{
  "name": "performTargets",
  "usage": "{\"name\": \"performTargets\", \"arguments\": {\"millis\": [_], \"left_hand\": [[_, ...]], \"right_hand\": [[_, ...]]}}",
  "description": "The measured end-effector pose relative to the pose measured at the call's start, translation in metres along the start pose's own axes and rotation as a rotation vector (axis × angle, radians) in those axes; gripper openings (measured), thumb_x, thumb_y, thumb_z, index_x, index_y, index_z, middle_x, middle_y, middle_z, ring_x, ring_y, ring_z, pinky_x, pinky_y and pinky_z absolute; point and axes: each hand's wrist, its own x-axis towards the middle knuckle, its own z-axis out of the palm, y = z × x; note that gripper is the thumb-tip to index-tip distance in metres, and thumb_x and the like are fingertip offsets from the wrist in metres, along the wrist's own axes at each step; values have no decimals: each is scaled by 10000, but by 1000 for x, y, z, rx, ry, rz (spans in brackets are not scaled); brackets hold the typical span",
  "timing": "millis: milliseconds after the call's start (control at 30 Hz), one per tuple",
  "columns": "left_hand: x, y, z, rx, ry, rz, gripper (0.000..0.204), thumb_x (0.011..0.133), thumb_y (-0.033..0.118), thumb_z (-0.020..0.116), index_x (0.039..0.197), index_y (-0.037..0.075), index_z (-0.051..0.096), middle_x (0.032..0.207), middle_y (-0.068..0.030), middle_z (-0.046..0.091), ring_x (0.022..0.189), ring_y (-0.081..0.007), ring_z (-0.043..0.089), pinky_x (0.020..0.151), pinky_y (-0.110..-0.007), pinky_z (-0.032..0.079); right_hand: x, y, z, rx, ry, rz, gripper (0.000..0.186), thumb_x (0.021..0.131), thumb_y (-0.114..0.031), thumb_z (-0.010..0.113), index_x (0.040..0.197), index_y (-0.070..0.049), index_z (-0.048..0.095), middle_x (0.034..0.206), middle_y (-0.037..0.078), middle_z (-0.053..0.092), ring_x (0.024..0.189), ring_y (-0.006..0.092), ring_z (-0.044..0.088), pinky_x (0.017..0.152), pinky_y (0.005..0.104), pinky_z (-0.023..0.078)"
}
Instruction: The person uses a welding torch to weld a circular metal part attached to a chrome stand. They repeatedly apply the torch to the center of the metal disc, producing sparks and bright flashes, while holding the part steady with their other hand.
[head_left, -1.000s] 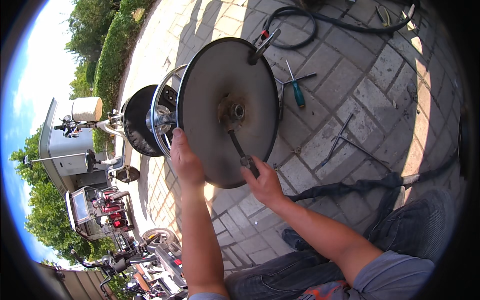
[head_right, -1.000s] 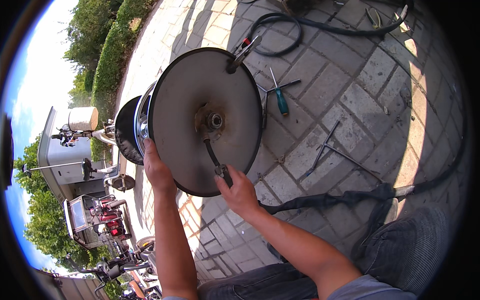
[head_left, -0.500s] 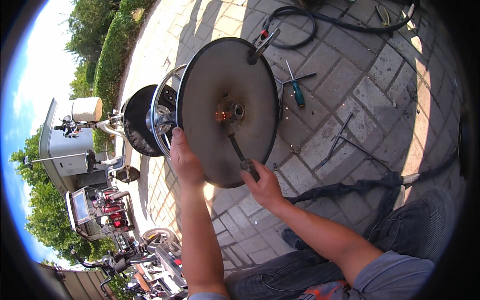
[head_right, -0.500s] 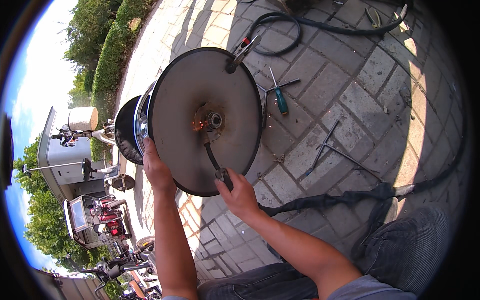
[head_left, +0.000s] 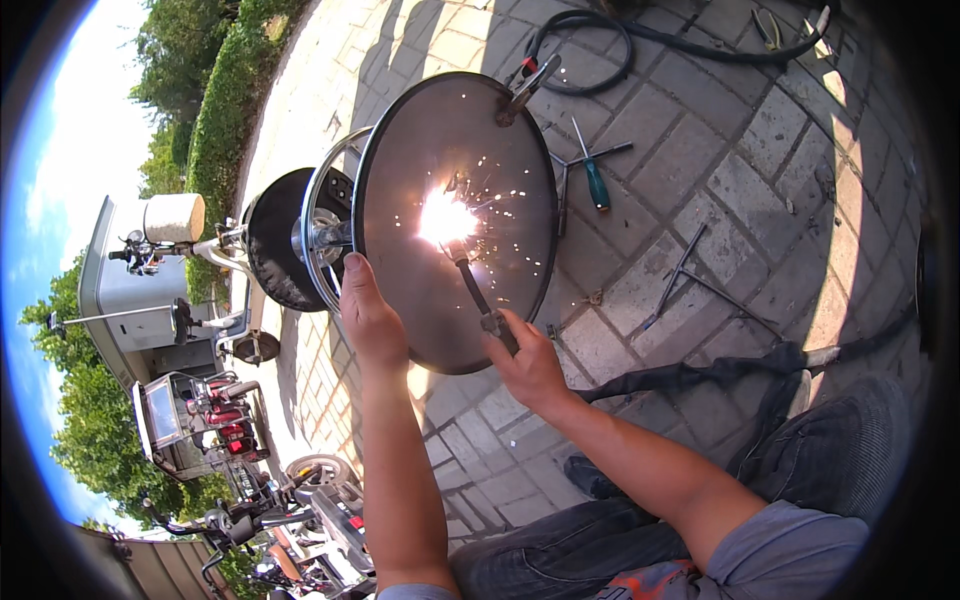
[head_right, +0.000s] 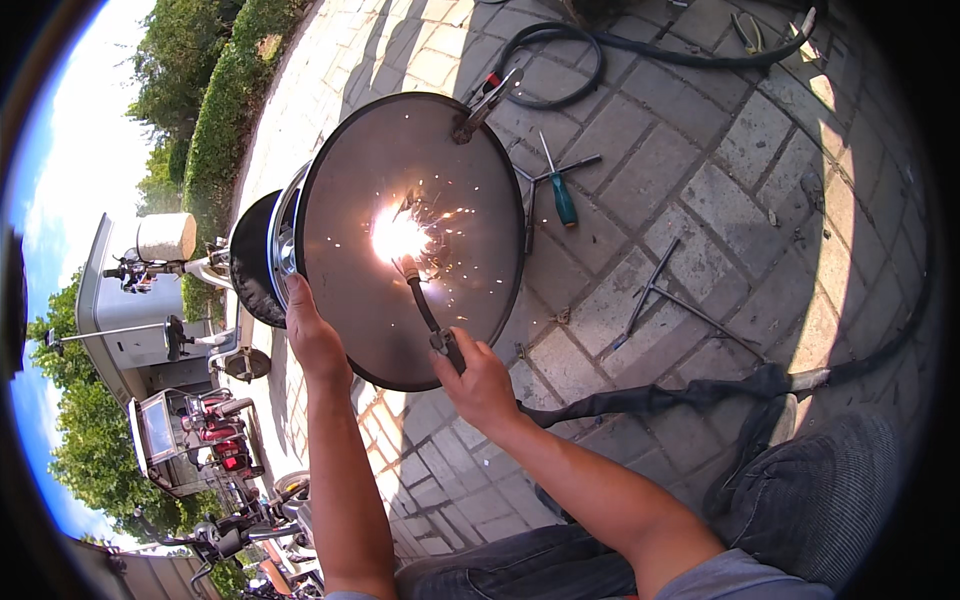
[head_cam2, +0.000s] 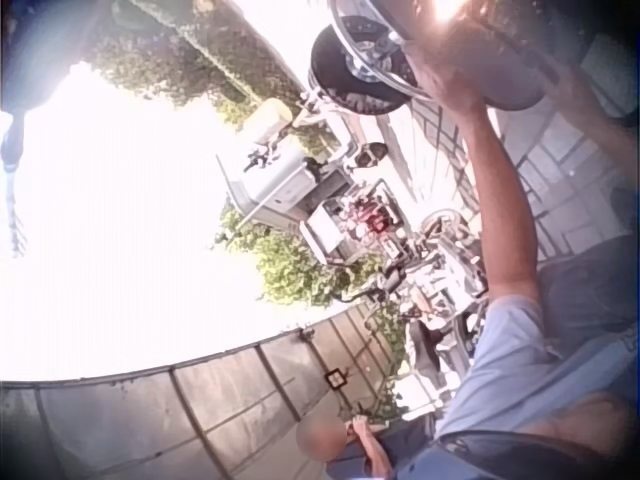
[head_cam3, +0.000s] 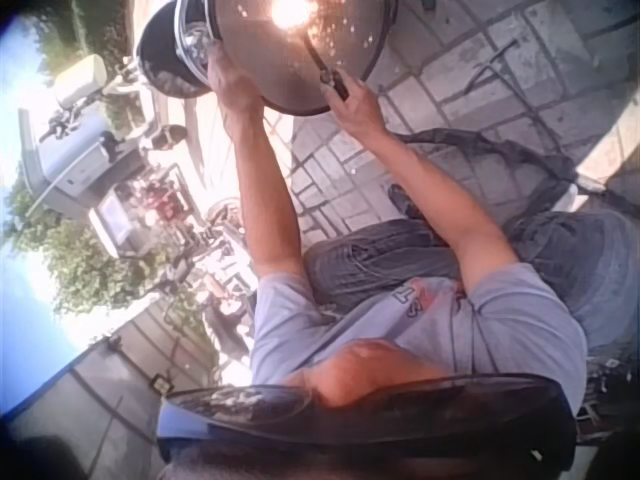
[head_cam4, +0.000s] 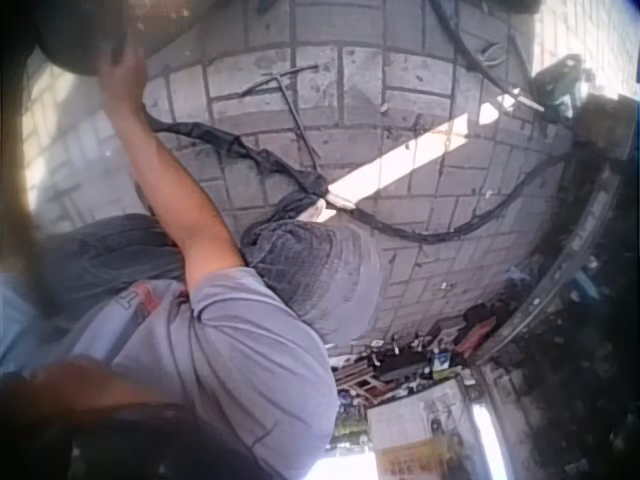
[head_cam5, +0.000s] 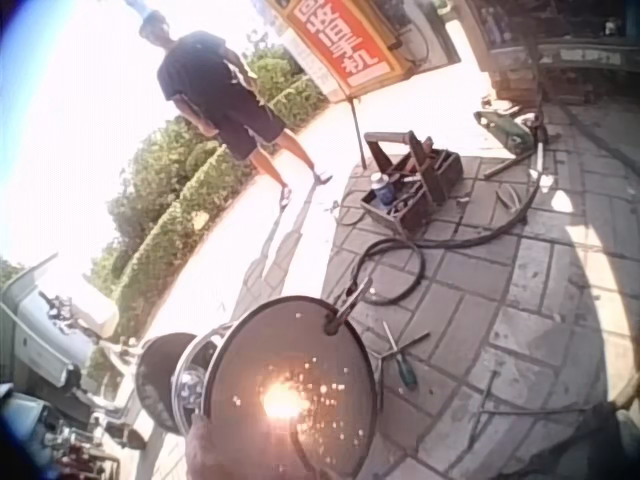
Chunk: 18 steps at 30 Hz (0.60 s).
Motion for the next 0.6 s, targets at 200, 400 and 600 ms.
{"name": "performTargets", "arguments": {"millis": [200, 400, 600], "left_hand": [[-1, 6, 4, -29, 8, -2, 555, 1081, 449, 358, 1258, -21, 594, 1140, -97, 672, 1008, -177, 645, 877, -288, 496], [0, 1, 3, 15, 28, -2, 547, 1083, 441, 353, 1254, -17, 599, 1136, -97, 674, 998, -175, 648, 865, -288, 500], [1, -2, 3, 5, 24, 11, 551, 1083, 446, 352, 1248, -18, 599, 1126, -96, 676, 987, -175, 650, 857, -288, 503]], "right_hand": [[-11, 11, 8, -3, 54, -58, 375, 913, -279, 685, 1196, -47, 604, 932, 204, 650, 892, 404, 634, 756, 459, 502], [-9, 18, 11, -21, 84, -65, 383, 907, -273, 690, 1201, -40, 610, 945, 216, 650, 888, 422, 632, 753, 471, 503], [-1, 16, 9, -23, 68, -87, 382, 912, -277, 685, 1187, -23, 607, 936, 227, 649, 885, 428, 629, 743, 471, 503]]}}
